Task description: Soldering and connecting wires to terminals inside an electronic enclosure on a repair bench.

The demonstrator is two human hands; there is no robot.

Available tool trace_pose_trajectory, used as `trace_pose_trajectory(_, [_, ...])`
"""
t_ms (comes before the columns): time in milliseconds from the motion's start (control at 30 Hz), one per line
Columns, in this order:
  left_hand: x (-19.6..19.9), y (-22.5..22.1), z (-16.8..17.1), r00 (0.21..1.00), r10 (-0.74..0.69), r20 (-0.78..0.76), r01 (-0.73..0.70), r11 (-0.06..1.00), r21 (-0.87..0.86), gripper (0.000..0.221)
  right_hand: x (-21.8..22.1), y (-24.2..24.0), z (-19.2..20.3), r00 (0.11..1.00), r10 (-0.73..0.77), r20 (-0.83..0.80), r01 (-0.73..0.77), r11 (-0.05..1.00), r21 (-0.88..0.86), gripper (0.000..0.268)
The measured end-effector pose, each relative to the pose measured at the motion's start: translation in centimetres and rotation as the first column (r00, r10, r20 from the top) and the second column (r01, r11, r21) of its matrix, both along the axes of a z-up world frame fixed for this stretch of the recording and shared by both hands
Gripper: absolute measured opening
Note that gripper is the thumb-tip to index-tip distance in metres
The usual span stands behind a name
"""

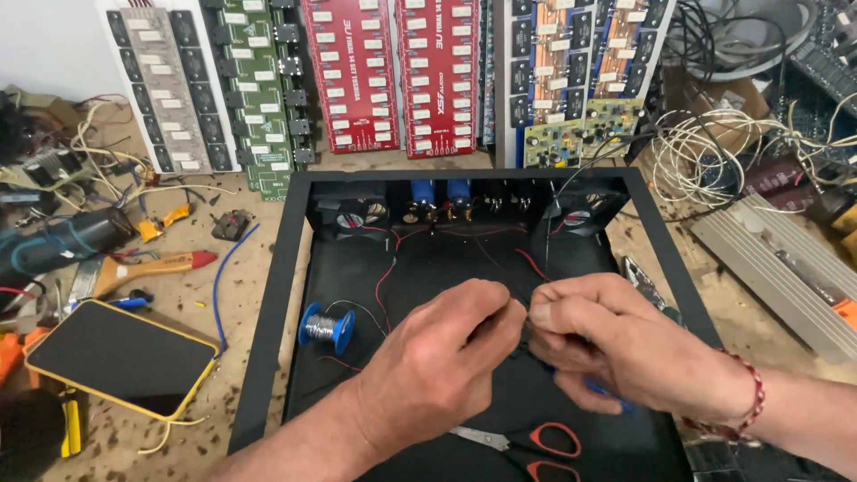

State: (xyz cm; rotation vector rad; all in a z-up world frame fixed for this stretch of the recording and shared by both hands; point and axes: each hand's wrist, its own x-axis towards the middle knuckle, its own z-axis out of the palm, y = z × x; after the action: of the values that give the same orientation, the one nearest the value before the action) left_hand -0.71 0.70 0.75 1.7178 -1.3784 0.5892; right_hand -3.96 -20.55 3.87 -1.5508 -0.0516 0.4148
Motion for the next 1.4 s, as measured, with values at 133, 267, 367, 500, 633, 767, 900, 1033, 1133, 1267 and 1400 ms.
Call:
trace_pose_trajectory(133, [0.0, 0.6, 1.0, 0.990, -0.013, -0.137, 0.006, 0.999, -0.050, 0.021, 1.1, -2.7, -0.2, 0.996, -0.084, 0.030, 0.086, 0.993, -0.085, 0.036])
trace_pose_trajectory(267, [-0.1, 0.4, 1.0, 0.986, 0.010, -0.169, -0.023, 0.997, -0.076, 0.021, 0.6, -2.1, 0.7, 0.310, 0.459, 0.833, 0.498, 0.668, -0.553, 0.016])
trace_pose_trajectory(367, [-0.2, 0.1, 1.0, 0.977, -0.001, -0.215, -0.015, 0.997, -0.070, 0.019, 0.3, -1.7, 1.0, 0.027, 0.642, 0.766, 0.536, 0.637, -0.553, 0.030])
trace_pose_trajectory(500, [-0.2, 0.0, 1.1, 0.965, -0.011, -0.262, -0.008, 0.997, -0.073, 0.016, 1.1, -2.0, 1.1, -0.105, 0.752, 0.650, 0.533, 0.595, -0.602, 0.025])
trace_pose_trajectory(633, [-0.2, 0.1, 1.1, 0.959, -0.025, -0.282, 0.013, 0.999, -0.046, 0.015, 1.9, -2.0, 0.9, -0.186, 0.803, 0.566, 0.537, 0.566, -0.626, 0.025])
trace_pose_trajectory(767, [-0.5, -0.3, 0.7, 0.978, 0.002, -0.209, -0.012, 0.999, -0.048, 0.020, 2.2, -0.6, 0.1, -0.111, 0.667, 0.736, 0.411, 0.705, -0.578, 0.017])
trace_pose_trajectory(900, [-0.5, -0.3, 0.5, 0.998, 0.015, -0.066, -0.018, 0.998, -0.054, 0.020, 1.6, 0.3, 0.1, 0.672, 0.238, 0.702, 0.076, 0.920, -0.385, 0.018])
trace_pose_trajectory(1033, [-0.3, -0.4, 0.6, 0.996, 0.028, -0.088, -0.032, 0.998, -0.054, 0.021, 2.0, -0.4, 1.0, 1.000, 0.026, 0.016, -0.027, 0.997, 0.071, 0.025])
trace_pose_trajectory(1133, [-0.3, -0.5, 0.6, 0.985, 0.086, -0.149, -0.095, 0.994, -0.056, 0.013, 1.8, -1.6, 1.6, 0.935, 0.080, 0.344, 0.020, 0.960, -0.278, 0.032])
trace_pose_trajectory(1267, [-0.5, 0.1, 1.0, 0.906, 0.115, -0.407, -0.149, 0.987, -0.053, 0.017, 0.1, -3.3, 1.2, 0.817, 0.149, 0.558, 0.137, 0.888, -0.439, 0.030])
trace_pose_trajectory(1400, [-0.4, 2.5, 1.6, 0.575, 0.105, -0.811, -0.076, 0.994, 0.075, 0.014, -1.2, -5.4, -0.7, 0.713, 0.378, 0.591, 0.164, 0.729, -0.664, 0.020])
